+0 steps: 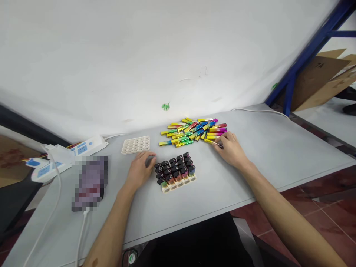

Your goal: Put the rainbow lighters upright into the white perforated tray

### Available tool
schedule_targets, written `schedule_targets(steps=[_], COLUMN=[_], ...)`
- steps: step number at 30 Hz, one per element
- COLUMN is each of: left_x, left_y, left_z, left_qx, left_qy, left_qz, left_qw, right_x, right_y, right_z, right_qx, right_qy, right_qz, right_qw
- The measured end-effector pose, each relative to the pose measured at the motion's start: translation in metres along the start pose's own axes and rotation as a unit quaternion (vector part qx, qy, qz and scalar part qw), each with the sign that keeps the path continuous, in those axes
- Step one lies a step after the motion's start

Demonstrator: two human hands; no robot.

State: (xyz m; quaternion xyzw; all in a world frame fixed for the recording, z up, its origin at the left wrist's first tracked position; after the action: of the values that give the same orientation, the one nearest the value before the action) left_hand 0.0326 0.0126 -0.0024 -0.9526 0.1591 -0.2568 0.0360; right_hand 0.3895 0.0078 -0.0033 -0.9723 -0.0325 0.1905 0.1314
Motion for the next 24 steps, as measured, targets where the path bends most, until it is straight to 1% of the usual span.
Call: schedule_targets(steps=[2, 4, 5, 7, 9, 11, 15, 17, 20, 22, 24], left_x=[0.0, -0.001, -0.001, -0.002, -0.003, -0.004, -0.004, -0.004, -0.004, -0.003, -0.003], left_y=[0.0, 0.0, 0.0, 0.001, 0.001, 0.001, 0.001, 0.001, 0.001, 0.001, 0.001], left_z=[0.0, 0.0, 0.0, 0.0, 0.001, 0.001, 0.001, 0.0, 0.0, 0.0, -0.001], left_qx=[0.001, 0.003, 0.004, 0.004, 0.003, 0.004, 0.006, 0.006, 0.005, 0.005, 0.005], left_qy=[0.0, 0.0, 0.0, 0.0, -0.001, -0.001, 0.0, 0.0, 0.0, 0.001, 0.0], left_qz=[-0.002, -0.004, -0.004, -0.003, -0.003, -0.002, -0.003, -0.004, -0.005, -0.004, -0.004], left_qw=[1.0, 1.0, 1.0, 1.0, 1.0, 1.0, 1.0, 1.0, 1.0, 1.0, 1.0], right_x=[-0.005, -0.008, -0.009, -0.011, -0.014, -0.017, -0.017, -0.017, -0.021, -0.023, -0.024], right_y=[0.001, 0.001, 0.001, 0.002, 0.003, 0.004, 0.004, 0.004, 0.005, 0.006, 0.008], right_z=[-0.005, -0.01, -0.01, -0.006, -0.002, 0.001, 0.005, 0.01, 0.016, 0.017, 0.017], right_qx=[0.018, 0.025, 0.019, -0.008, -0.035, -0.052, -0.063, -0.074, -0.093, -0.101, -0.109], right_qy=[-0.059, -0.161, -0.223, -0.344, -0.426, -0.464, -0.504, -0.547, -0.614, -0.637, -0.649], right_qz=[-0.004, 0.011, 0.025, 0.059, 0.085, 0.096, 0.093, 0.087, 0.084, 0.096, 0.116], right_qw=[0.998, 0.987, 0.974, 0.937, 0.9, 0.879, 0.857, 0.829, 0.779, 0.758, 0.744])
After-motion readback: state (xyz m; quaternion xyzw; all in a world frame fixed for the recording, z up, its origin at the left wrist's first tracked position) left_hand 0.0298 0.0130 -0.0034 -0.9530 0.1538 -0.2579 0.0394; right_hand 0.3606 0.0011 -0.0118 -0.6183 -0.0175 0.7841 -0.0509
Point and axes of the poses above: each hand's wrist, its own y-axis away from the middle knuckle, its own z-axis out of the palm, x = y × z, the point moved 9 cm from there along -y, towards the middle knuckle, and after that the axes turned 6 degrees about -x, right-handed, at the moved point
